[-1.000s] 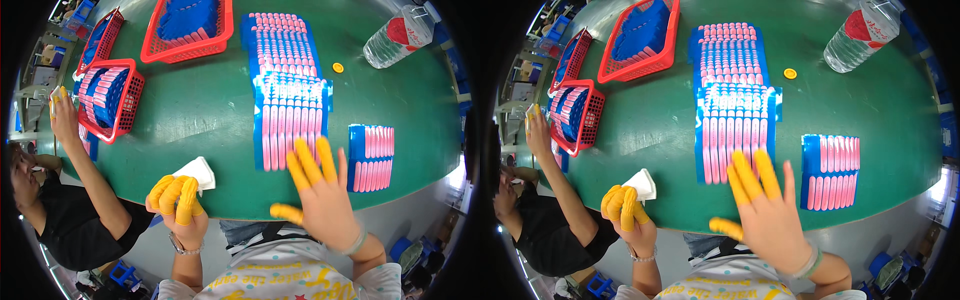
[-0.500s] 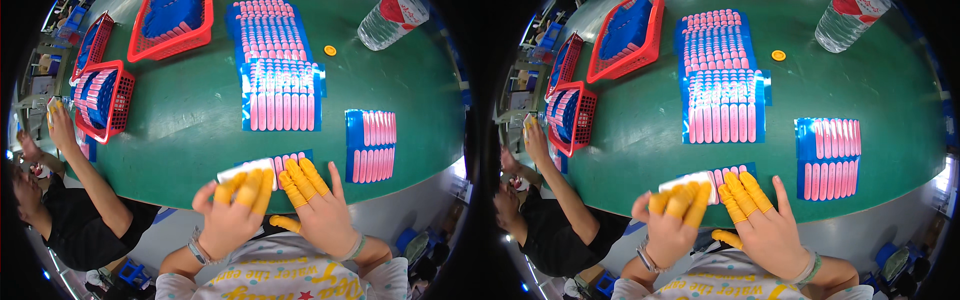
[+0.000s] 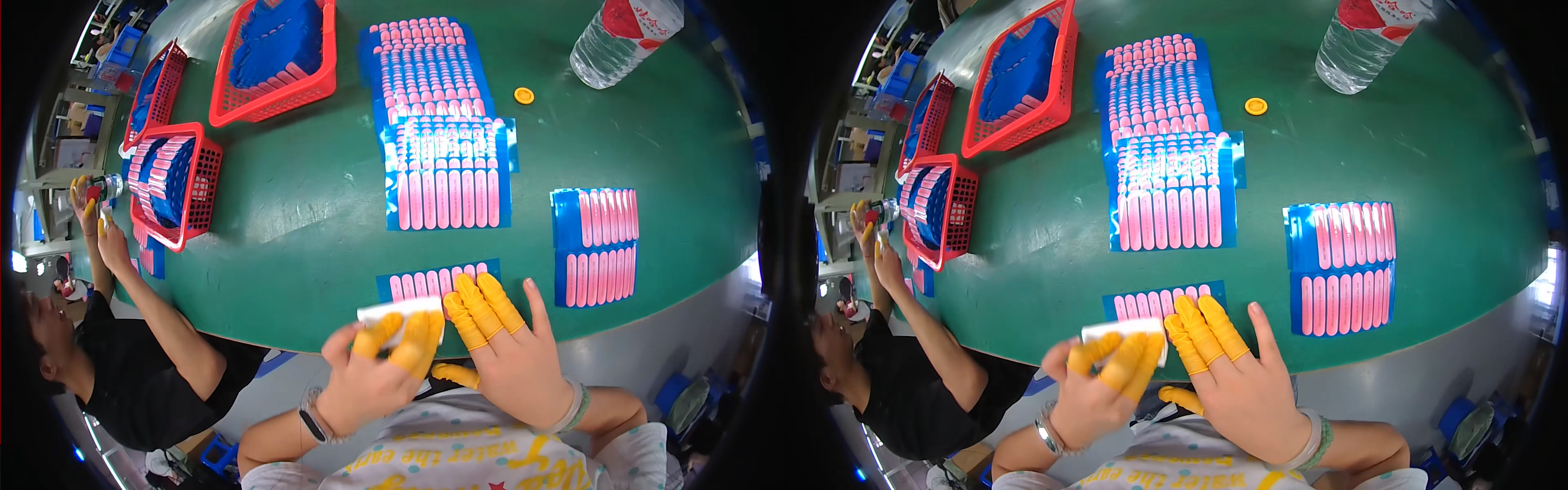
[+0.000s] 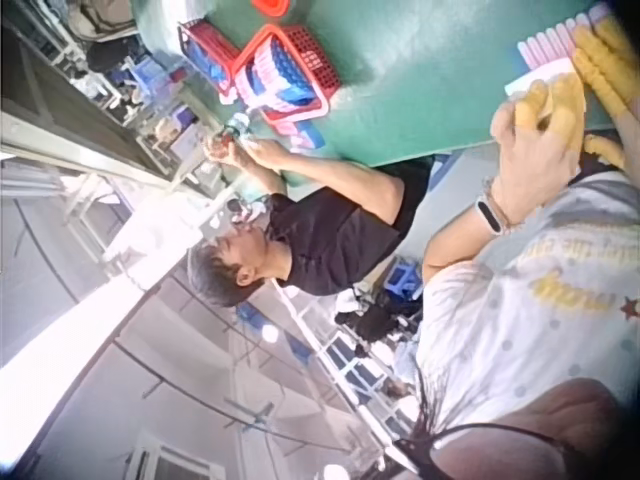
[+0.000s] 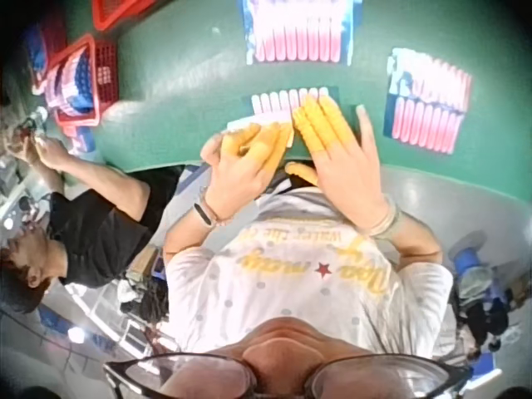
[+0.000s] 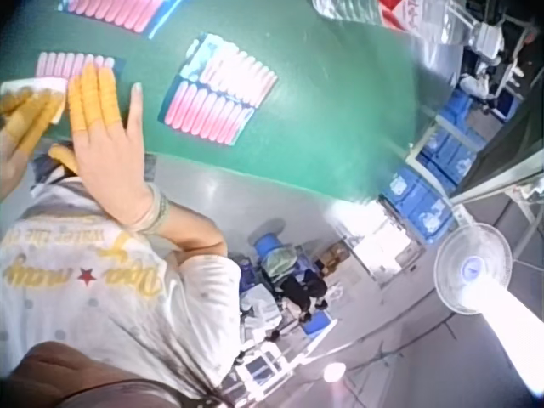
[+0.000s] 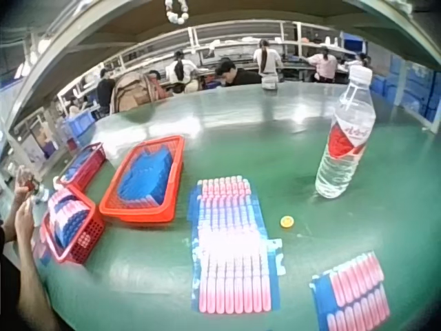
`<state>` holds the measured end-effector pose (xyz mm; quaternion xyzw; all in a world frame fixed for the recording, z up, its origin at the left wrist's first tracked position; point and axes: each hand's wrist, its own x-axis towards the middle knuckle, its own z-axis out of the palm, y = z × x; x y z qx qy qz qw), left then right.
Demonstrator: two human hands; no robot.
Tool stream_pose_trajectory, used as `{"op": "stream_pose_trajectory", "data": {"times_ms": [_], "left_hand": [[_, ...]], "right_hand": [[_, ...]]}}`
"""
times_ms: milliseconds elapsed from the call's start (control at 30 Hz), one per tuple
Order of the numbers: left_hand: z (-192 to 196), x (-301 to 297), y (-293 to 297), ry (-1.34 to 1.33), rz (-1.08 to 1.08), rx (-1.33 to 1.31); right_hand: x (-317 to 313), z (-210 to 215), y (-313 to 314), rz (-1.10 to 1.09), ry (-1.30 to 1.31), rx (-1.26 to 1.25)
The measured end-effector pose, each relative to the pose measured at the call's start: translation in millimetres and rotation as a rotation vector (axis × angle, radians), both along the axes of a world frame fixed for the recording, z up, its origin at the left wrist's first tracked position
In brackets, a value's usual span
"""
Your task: The person cleans small pink plastic oval parts by wiping them with a cloth and liquid from a water bottle.
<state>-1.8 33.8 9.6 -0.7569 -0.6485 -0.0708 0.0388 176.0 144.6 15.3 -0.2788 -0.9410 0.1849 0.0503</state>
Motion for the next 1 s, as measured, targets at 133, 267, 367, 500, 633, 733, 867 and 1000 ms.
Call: {"op": "stream_pose_trajectory", "data": {"times_ms": [133,267,367,500,633,733,867,1000], "left_hand": [[5.1,0.0,-7.6,-0.072,0.016,-0.017],[1.6,-10.3,37.3,-0.08,0.067,0.041],[5.5,-7.2,36.3,-0.082,0.105,-0.004],[3.5,6.0,-15.1,-0.081,0.094,-0.028],[8.8,0.5,-16.5,-0.1,0.05,-0.089],[13.1,-7.4,6.9,-0.073,0.07,-0.039],[2.1,-22.2,47.2,-0.036,0.096,0.087],[5.9,-10.3,13.2,-0.01,0.1,-0.006]], "right_hand": [[-1.0,1.9,-0.6,-0.002,0.005,-0.031],[-0.3,-1.5,-3.0,-0.01,-0.013,0.016],[0.4,-2.6,-2.4,0.007,-0.034,0.045],[-2.8,-3.0,-3.4,0.025,-0.026,0.025],[1.0,-5.2,-4.6,0.016,-0.039,0.034],[1.2,-6.2,-4.8,0.027,-0.048,0.036],[-2.0,-3.1,-5.3,-0.002,-0.039,0.049],[-2.4,-3.9,-5.1,0.002,-0.044,0.032]]}}
